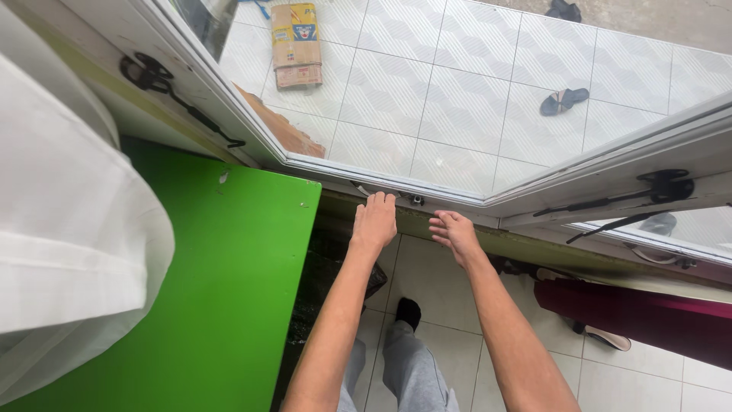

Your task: The person opens a white door using a metal latch, then opens a window by unlatching its lock and lifting the sash. They briefly adjust a red curtain and then close the window by lowering the sash and re-latching the lock.

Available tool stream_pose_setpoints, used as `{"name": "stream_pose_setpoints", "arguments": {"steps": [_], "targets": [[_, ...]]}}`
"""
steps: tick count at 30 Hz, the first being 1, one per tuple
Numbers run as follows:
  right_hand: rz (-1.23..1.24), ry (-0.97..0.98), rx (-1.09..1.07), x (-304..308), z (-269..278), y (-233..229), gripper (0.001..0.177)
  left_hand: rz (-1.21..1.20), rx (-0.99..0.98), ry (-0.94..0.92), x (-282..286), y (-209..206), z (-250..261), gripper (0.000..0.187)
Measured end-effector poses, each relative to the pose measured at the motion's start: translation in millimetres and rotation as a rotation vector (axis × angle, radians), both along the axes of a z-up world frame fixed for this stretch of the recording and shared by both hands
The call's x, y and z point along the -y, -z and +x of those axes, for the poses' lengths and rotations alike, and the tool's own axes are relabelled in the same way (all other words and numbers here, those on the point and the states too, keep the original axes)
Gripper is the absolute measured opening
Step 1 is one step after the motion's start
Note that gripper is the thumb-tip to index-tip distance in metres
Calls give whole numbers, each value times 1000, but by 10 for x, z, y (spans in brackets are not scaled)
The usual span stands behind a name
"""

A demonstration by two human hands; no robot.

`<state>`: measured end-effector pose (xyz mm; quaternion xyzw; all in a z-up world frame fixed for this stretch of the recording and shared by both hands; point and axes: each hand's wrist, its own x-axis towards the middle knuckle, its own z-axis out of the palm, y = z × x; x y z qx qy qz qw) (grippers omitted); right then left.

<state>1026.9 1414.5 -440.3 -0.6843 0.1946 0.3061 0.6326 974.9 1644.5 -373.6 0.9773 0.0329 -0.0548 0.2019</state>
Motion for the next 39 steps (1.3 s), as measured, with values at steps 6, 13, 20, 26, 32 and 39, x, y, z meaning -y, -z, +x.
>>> {"name": "stream_pose_setpoints", "arguments": {"steps": [6,13,20,26,32,39], "targets": [[39,50,5,-179,153,562,43,144,189,-48,5,283,-71,37],[282,275,-60,-387,161,743,43,63,202,30,-161,373,-43,32],[110,195,34,-362,146,699,37,5,175,-65,-83,368,-40,33],[116,225,58,-506,-23,553,33,5,146,-76,-91,407,-27,35],[6,175,124,-625,-90,468,32,-4,143,-79,-90,407,-24,33],[56,262,125,-728,-109,454,24,1,116,-57,-120,384,-45,35]]}}
